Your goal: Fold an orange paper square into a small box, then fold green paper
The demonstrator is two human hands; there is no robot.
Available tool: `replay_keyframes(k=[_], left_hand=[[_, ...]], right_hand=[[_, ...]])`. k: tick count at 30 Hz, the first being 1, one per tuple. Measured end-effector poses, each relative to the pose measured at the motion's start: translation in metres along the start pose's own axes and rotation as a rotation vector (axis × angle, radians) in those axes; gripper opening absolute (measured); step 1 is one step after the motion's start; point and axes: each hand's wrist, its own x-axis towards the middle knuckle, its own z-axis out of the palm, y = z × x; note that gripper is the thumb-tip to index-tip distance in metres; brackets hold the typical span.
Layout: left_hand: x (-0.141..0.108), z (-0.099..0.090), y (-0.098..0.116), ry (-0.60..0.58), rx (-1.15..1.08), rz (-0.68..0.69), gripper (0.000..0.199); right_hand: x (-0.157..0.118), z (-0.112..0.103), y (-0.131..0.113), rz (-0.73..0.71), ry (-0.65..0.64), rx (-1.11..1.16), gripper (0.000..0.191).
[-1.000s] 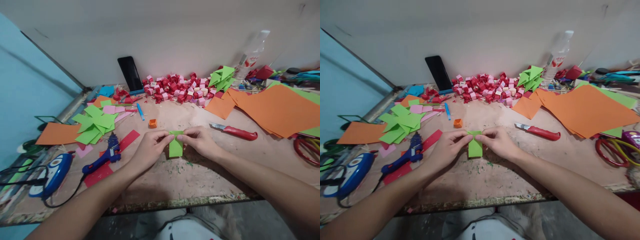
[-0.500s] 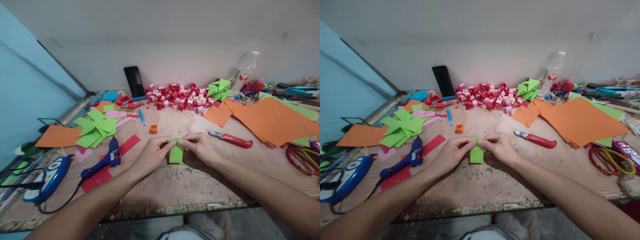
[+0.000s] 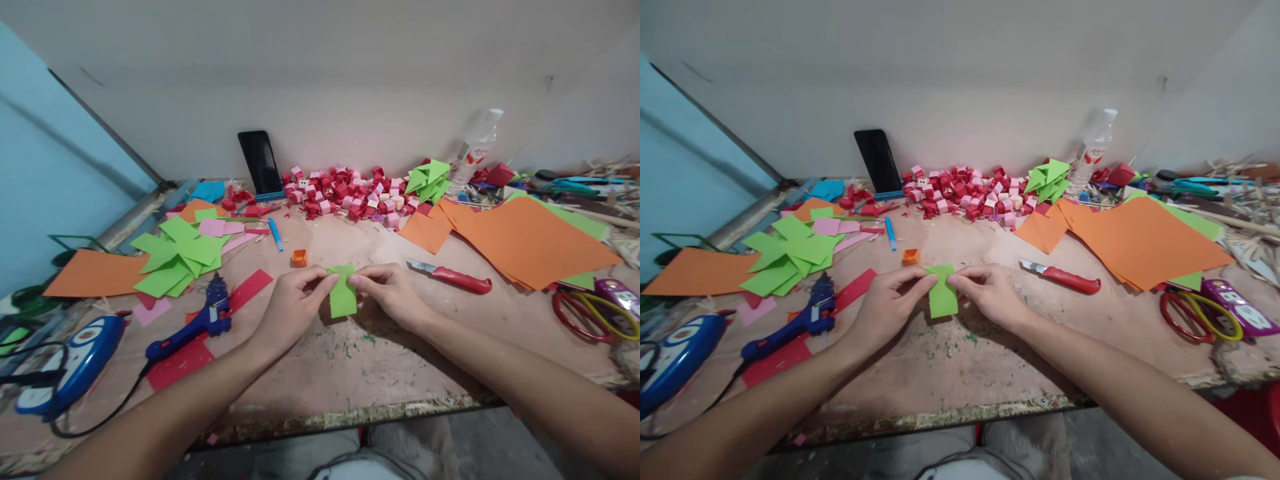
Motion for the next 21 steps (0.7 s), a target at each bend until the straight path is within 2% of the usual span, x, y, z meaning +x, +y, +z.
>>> replay_keyframes(k=[4, 7, 9, 11, 14, 16, 18, 21], left_hand=[[0.001, 0.001, -0.001, -0.048, -0.109, -0.034, 0.015], [0.002, 0.001, -0.003, -0.113, -0.134, -0.036, 0.013], [0.005, 0.001, -0.006, -0.113, -0.148, -0.051, 0.015], [0.008, -0.001, -0.01, -0.01, -0.217, -0.082, 0.015], [0.014, -0.005, -0.018, 0.248, -0.375, -0.094, 0.013], [0.017, -0.007, -0.022, 0.366, -0.427, -0.092, 0.013], [0.018, -0.007, -0.021, 0.374, -0.423, -0.126, 0.014], [0.014, -0.003, -0.013, 0.236, -0.378, -0.185, 0.018]], right_hand=[[-0.002, -0.003, 0.003, -0.054, -0.064, -0.164, 0.035], [-0.005, -0.002, 0.005, -0.081, -0.154, -0.277, 0.035], [-0.006, -0.001, 0.005, -0.095, -0.158, -0.314, 0.033], [-0.007, 0.0, 0.002, -0.094, -0.15, -0.317, 0.03], [-0.006, -0.001, -0.006, -0.049, -0.143, -0.284, 0.031], [-0.005, -0.003, -0.009, -0.027, -0.104, -0.282, 0.031], [-0.004, -0.004, -0.009, -0.033, -0.022, -0.293, 0.029], [-0.001, -0.002, -0.005, -0.072, 0.047, -0.272, 0.022]])
